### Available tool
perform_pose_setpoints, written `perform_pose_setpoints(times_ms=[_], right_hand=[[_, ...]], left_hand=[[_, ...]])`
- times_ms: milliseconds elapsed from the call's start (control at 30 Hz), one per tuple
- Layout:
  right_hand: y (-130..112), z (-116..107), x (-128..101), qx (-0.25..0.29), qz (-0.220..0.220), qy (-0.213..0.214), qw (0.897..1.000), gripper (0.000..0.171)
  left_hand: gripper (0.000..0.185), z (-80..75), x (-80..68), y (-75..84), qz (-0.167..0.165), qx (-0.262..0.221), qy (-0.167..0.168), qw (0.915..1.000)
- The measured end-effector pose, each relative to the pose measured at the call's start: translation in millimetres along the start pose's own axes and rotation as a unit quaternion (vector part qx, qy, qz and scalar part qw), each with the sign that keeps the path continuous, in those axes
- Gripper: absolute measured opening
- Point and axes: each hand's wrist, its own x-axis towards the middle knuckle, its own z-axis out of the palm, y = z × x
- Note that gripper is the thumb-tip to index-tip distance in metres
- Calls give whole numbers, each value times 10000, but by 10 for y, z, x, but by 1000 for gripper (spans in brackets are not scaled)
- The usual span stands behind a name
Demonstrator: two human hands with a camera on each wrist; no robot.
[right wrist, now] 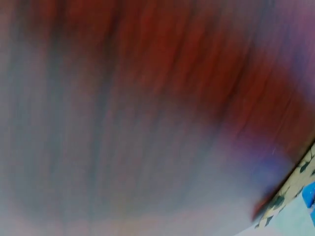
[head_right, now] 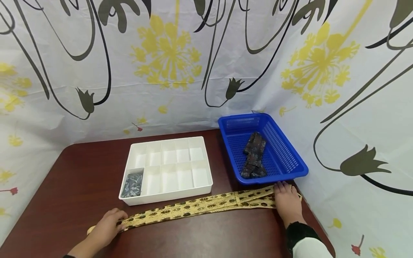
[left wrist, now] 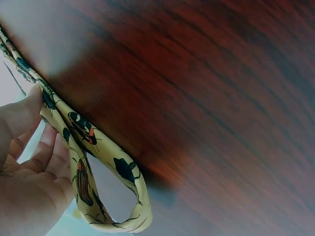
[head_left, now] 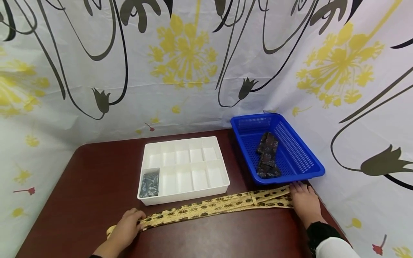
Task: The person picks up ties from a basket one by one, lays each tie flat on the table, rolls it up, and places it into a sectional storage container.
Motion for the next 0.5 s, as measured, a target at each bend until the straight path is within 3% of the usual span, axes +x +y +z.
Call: perform_pose_setpoints(times_ms=[267,400,500], right_hand=[[13,60,-181,138,-94,-67,9998,34],[-26,116,-196,469,50,-227,9986,35],[-88,114,-198,545,216,-116,9982,35]], left_hand=[[22,-43,-20,-32,25,55,41,10000],[21,-47,-34,-52,-46,41,-22,10000],[20,-57,-37,-72,-92,20,-80,9999]])
